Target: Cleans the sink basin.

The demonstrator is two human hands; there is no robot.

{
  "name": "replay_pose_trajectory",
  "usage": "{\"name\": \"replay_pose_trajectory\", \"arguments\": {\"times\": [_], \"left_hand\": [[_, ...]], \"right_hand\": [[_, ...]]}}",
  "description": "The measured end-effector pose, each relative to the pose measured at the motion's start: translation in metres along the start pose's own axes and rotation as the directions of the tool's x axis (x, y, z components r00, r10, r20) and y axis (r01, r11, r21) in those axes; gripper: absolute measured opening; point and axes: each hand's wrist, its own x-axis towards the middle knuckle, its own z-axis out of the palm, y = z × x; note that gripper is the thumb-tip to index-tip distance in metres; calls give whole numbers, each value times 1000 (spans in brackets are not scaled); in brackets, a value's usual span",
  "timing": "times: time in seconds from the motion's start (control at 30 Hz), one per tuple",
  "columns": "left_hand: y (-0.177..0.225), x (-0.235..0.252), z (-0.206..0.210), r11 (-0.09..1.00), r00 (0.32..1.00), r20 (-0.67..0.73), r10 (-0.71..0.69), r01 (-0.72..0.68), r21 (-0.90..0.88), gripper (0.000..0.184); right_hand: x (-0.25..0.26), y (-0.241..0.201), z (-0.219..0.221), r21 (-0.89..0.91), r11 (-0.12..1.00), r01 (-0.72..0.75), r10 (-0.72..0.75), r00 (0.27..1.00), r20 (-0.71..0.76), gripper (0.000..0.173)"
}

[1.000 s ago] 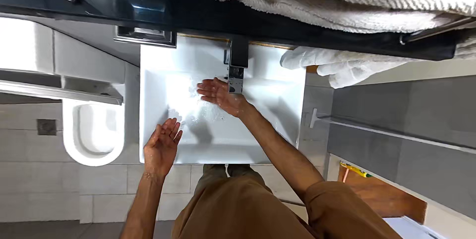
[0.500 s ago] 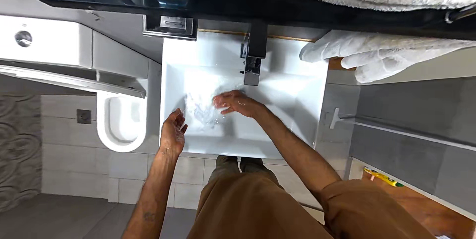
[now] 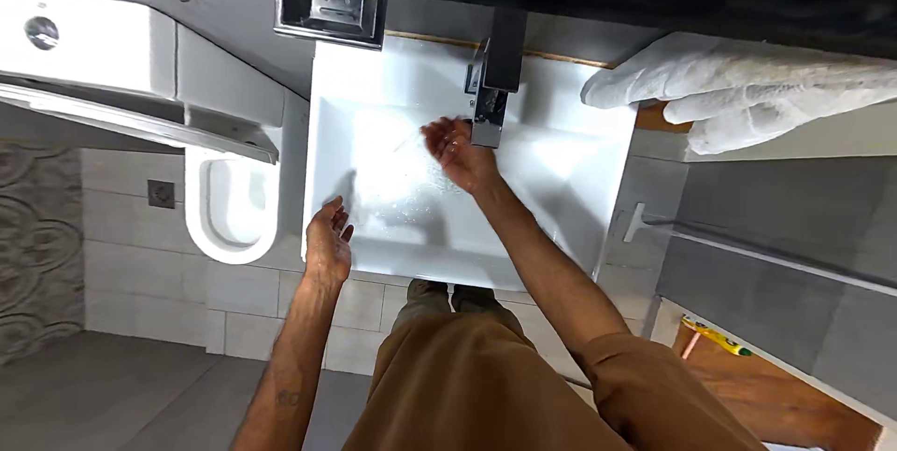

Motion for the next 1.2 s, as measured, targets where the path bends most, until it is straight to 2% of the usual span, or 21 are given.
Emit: {"name": "replay_pose_trajectory", "arguments": {"times": [0.07, 0.1, 0.13, 0.2, 0.23, 0.3, 0.37, 0.4, 0.43, 0.5, 0.57, 0.63, 0.7, 0.8, 0.87, 0.93, 1.0, 1.07, 1.13, 1.17, 1.2], "left_hand": [[1, 1, -1, 1000, 998, 56, 4, -4, 3, 34], [-1, 1, 0, 1000, 995, 98, 1, -2, 8, 29], [-6, 3, 4, 1000, 990, 145, 1, -4, 18, 23], [-14, 10, 24, 997, 959, 283, 13, -33, 65, 22], [-19, 12, 39, 991, 936, 352, 5, -50, 120, 25], [-27, 16, 79, 974, 856, 513, -67, -55, 219, 33], [-33, 26, 136, 978, 714, 690, -122, -33, 208, 35], [-35, 30, 163, 983, 641, 757, -128, -21, 185, 35], [-36, 31, 190, 987, 588, 800, -120, -18, 162, 35], [-37, 31, 230, 991, 511, 855, -91, -41, 129, 39], [-37, 31, 250, 984, 411, 905, -111, -80, 157, 42], [-33, 23, 249, 970, 400, 908, -122, -145, 195, 42], [-30, 13, 221, 940, 524, 850, -57, -259, 223, 27], [-31, 1, 135, 872, 711, 701, 45, -370, 320, 20], [-44, 16, 85, 865, 822, 557, 121, -362, 346, 14], [-56, 30, 45, 880, 878, 436, 199, -356, 314, 22], [-65, 35, 22, 897, 877, 417, 240, -364, 250, 30], [-69, 33, 25, 923, 881, 446, 158, -292, 249, 31], [-64, 27, 53, 959, 859, 511, -34, -116, 259, 18], [-60, 25, 73, 973, 824, 556, -112, -24, 231, 11], [-55, 23, 96, 980, 771, 618, -153, 38, 195, 14]], "right_hand": [[7, -12, -4, 207, 977, 44, -45, 999, 1, 49], [4, -19, -5, 214, 977, 14, -28, 998, 64, 51], [-5, -26, -8, 140, 990, -34, 14, 990, 140, 51], [-31, -46, -13, -268, 949, -167, 228, 949, 217, 41], [-50, -56, -15, -547, 811, -207, 361, 913, 189, 36], [-92, -62, -27, -928, 347, -137, 561, 823, 88, 32], [-126, -57, -60, -993, -106, -52, 608, 787, -106, 29], [-140, -57, -77, -961, -268, -70, 576, 788, -218, 33], [-152, -61, -90, -922, -367, -122, 521, 794, -313, 38], [-169, -74, -103, -872, -443, -208, 442, 795, -414, 45], [-176, -87, -105, -882, -404, -242, 351, 849, -394, 43], [-169, -96, -97, -929, -284, -236, 213, 929, -301, 36], [-154, -96, -77, -982, -57, -181, 61, 981, -184, 33], [-93, -82, -34, -911, 384, -150, 25, 988, -152, 35], [-53, -62, -13, -677, 712, -189, 87, 980, -181, 33], [-21, -40, -5, -261, 956, -133, 133, 991, -15, 34], [-3, -23, -1, 119, 984, -136, 102, 961, 256, 42], [-15, -25, 1, 118, 976, -184, 130, 923, 362, 41], [-56, -41, -3, -263, 933, -247, 314, 913, 260, 40], [-81, -48, -12, -525, 811, -259, 410, 891, 194, 39], [-103, -54, -26, -750, 613, -247, 490, 864, 116, 37]]}}
